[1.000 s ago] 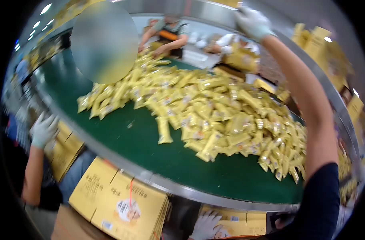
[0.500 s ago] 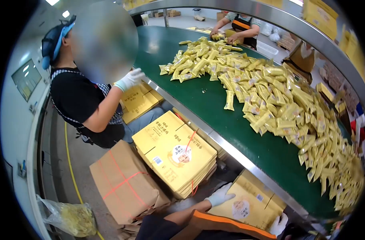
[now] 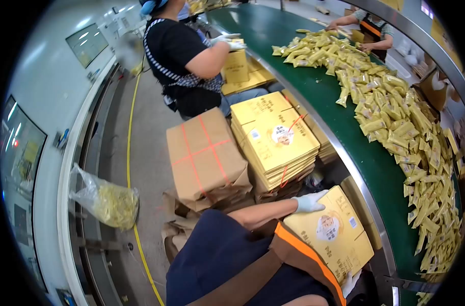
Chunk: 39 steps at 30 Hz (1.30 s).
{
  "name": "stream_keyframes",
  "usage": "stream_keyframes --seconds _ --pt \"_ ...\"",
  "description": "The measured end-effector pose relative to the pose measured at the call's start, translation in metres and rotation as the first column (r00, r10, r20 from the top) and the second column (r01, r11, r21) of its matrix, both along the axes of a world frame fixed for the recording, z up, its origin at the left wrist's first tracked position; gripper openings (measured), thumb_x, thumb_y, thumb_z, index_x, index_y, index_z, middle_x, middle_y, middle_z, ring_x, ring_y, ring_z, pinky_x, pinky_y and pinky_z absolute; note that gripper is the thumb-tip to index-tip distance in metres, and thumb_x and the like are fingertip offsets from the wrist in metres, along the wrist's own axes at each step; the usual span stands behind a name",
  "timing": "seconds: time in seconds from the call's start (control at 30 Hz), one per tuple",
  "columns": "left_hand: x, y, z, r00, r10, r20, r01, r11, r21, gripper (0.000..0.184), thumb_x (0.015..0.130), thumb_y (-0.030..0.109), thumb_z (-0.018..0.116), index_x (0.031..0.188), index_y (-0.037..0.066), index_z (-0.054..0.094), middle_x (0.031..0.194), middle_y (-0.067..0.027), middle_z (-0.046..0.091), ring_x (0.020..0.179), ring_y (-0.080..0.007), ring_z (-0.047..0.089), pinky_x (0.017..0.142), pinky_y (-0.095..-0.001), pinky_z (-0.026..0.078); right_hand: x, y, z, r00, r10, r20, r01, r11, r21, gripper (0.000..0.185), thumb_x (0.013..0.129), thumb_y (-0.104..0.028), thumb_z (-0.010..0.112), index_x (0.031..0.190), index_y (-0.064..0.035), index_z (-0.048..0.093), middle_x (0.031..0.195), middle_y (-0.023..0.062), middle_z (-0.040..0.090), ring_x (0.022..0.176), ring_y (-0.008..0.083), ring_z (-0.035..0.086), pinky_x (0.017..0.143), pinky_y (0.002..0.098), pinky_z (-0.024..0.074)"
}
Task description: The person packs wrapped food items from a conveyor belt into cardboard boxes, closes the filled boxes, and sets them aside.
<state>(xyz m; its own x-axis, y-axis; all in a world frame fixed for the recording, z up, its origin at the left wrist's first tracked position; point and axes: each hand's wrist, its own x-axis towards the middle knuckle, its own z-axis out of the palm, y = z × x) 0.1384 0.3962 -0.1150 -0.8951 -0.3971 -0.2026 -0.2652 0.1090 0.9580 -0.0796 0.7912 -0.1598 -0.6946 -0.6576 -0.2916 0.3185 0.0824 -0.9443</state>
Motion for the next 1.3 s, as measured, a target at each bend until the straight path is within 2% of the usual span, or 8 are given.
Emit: stream_keyframes --seconds 0.17,0.3,0.43,0.7,0.77,0.9,0.97,1.3 --pt "-0.012 -0.008 -0.020 0.995 0.003 0.100 0.016 0.983 -0.185 0.081 0.087 0.036 0.062 0.153 0.003 0.028 0.154 -0.0270 0.032 0.143 -0.0338 0.034 0.115 -0.0345 0.029 0.011 -0.002 -0.003 0.984 -0.033 0.173 0.052 0.993 -0.108 0.062 0.099 -0.020 0.050 0.152 0.0012 0.027 0.146 0.0189 0.042 0.126 0.0265 0.049 0.106 0.0373 0.0402" --pt "-0.012 -0.013 -0.013 0.986 -0.087 0.144 0.099 0.992 -0.081 0.070 0.087 0.042 0.063 0.146 0.007 0.045 0.157 -0.0326 0.020 0.148 -0.0382 0.023 0.118 -0.0355 0.022 0.011 0.002 -0.019 0.936 0.043 -0.348 0.023 0.983 0.183 0.060 0.098 -0.021 0.051 0.148 0.0057 0.030 0.146 0.0161 0.043 0.127 0.0262 0.048 0.108 0.0380 0.0379" --pt "-0.002 0.001 0.006 0.973 -0.047 0.225 0.101 0.966 -0.236 0.071 0.089 0.046 0.062 0.145 0.005 0.046 0.155 -0.0315 0.025 0.146 -0.0413 0.025 0.118 -0.0370 0.023 0.051 -0.030 0.064 0.986 0.004 0.168 0.047 0.953 -0.298 0.057 0.097 -0.017 0.046 0.148 0.0034 0.032 0.146 0.0172 0.045 0.132 0.0266 0.046 0.111 0.0381 0.0366" --pt "0.005 -0.009 0.037 0.986 0.122 -0.110 -0.091 0.963 0.253 0.076 0.090 0.028 0.069 0.150 -0.002 0.033 0.148 -0.0183 0.044 0.134 -0.0251 0.045 0.111 -0.0351 0.036 0.047 -0.014 0.045 0.920 -0.315 -0.234 0.295 0.948 -0.118 0.062 0.093 -0.013 0.055 0.147 0.0053 0.030 0.148 0.0214 0.039 0.136 0.0295 0.041 0.114 0.0408 0.0316" --pt "0.009 -0.008 0.074 0.912 0.335 -0.237 -0.131 0.786 0.605 0.081 0.087 0.029 0.072 0.151 0.000 0.031 0.140 -0.0162 0.052 0.128 -0.0215 0.050 0.109 -0.0351 0.039 0.033 -0.022 0.075 0.832 -0.383 -0.401 0.256 0.907 -0.334 0.063 0.094 -0.010 0.059 0.148 0.0039 0.031 0.146 0.0179 0.043 0.135 0.0278 0.041 0.114 0.0400 0.0291" --pt "0.009 -0.038 0.133 0.887 -0.094 -0.452 0.315 0.839 0.444 0.064 0.090 0.018 0.069 0.145 0.001 0.041 0.131 -0.0082 0.060 0.122 -0.0191 0.055 0.107 -0.0349 0.040 0.024 -0.062 0.240 -0.139 0.060 -0.988 0.491 0.871 -0.016 0.071 0.085 -0.015 0.068 0.145 0.0049 0.036 0.147 0.0251 0.041 0.136 0.0427 0.039 0.116 0.0504 0.0272" --pt "0.005 -0.040 0.147 0.907 -0.286 -0.310 0.381 0.871 0.310 0.051 0.092 0.015 0.064 0.138 -0.001 0.048 0.129 -0.0090 0.062 0.118 -0.0182 0.058 0.104 -0.0342 0.044 0.019 -0.083 0.266 -0.183 0.371 -0.911 0.302 0.903 0.307 0.065 0.082 -0.010 0.066 0.141 0.0037 0.043 0.141 0.0239 0.046 0.133 0.0429 0.042 0.115 0.0514 0.0285" --pt "-0.008 -0.027 0.143 0.935 -0.037 -0.352 0.159 0.933 0.324 0.050 0.094 0.021 0.063 0.136 -0.003 0.050 0.129 -0.0117 0.062 0.117 -0.0199 0.058 0.103 -0.0341 0.045 0.011 -0.084 0.245 -0.250 0.319 -0.914 0.338 0.914 0.226 0.037 0.085 -0.003 0.061 0.122 0.0015 0.060 0.111 0.0163 0.060 0.104 0.0364 0.056 0.094 0.0465 0.0416"
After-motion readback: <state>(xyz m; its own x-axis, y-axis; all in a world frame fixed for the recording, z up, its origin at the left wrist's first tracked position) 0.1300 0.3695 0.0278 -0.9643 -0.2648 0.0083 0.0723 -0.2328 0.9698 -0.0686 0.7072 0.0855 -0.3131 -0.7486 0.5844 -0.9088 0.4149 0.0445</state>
